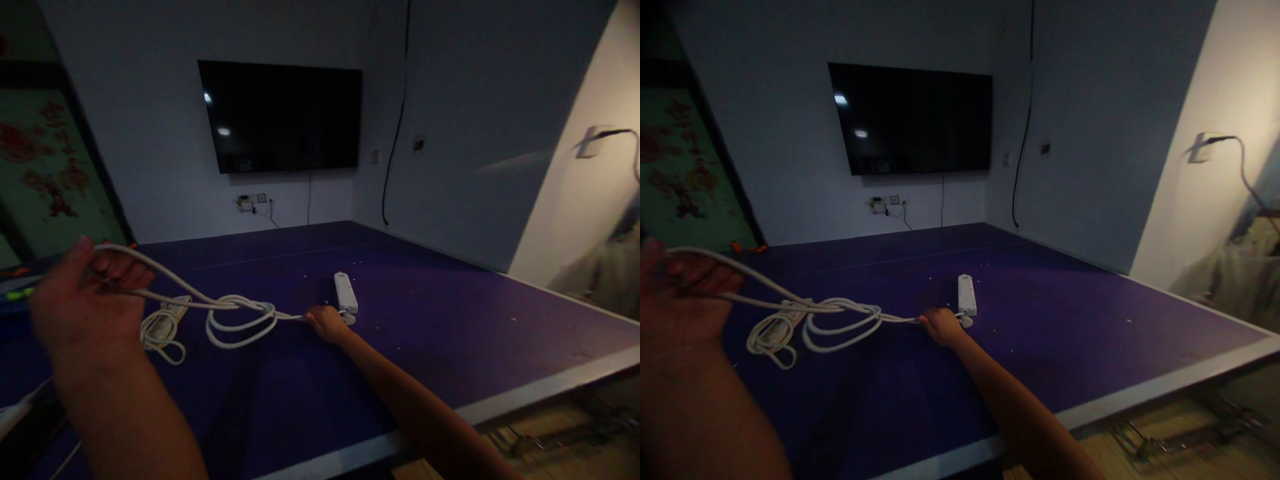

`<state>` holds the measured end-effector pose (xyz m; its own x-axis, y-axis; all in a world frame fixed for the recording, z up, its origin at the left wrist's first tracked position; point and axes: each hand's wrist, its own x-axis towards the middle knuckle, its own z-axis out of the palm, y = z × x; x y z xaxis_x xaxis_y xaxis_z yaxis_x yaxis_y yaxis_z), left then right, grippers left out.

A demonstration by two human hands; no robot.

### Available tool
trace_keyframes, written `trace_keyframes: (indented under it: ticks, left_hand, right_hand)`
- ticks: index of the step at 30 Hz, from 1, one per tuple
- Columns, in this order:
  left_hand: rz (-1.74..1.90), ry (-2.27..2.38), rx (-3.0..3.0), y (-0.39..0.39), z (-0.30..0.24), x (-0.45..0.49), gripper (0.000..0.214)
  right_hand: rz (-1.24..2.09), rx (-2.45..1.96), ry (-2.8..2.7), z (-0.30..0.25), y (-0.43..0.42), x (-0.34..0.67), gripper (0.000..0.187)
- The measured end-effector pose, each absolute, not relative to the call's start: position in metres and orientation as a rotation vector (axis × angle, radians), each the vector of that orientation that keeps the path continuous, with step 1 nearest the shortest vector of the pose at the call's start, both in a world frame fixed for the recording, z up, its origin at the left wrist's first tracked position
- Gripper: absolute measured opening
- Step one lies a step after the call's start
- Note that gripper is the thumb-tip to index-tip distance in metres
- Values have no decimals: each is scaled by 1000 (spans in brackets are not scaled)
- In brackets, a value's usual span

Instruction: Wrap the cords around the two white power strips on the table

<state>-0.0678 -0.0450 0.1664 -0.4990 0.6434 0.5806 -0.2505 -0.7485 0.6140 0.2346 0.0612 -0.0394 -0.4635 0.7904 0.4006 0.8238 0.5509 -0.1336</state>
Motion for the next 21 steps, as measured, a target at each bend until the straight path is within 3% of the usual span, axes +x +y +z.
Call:
trace_keyframes:
  ticks: [4, 11, 13, 18, 21]
  left_hand:
    - [2235, 452, 1109, -24, 172, -34, 12]
    - [2267, 347, 1349, 7, 155, 0, 26]
    - [2300, 426, 1452, 12, 152, 6, 27]
    - [2304, 449, 1538, 18, 149, 11, 31]
    - [2293, 417, 1548, 15, 150, 11, 34]
  right_hand:
    - [-151, -1152, -2479, -36, 55, 238, 44]
    - [-231, -1301, -2376, -28, 59, 238, 26]
    - [-293, -1434, -2279, -28, 61, 241, 33]
    - [-303, -1939, -1872, -37, 65, 249, 72]
    - [-247, -2101, -1732, -42, 70, 253, 72]
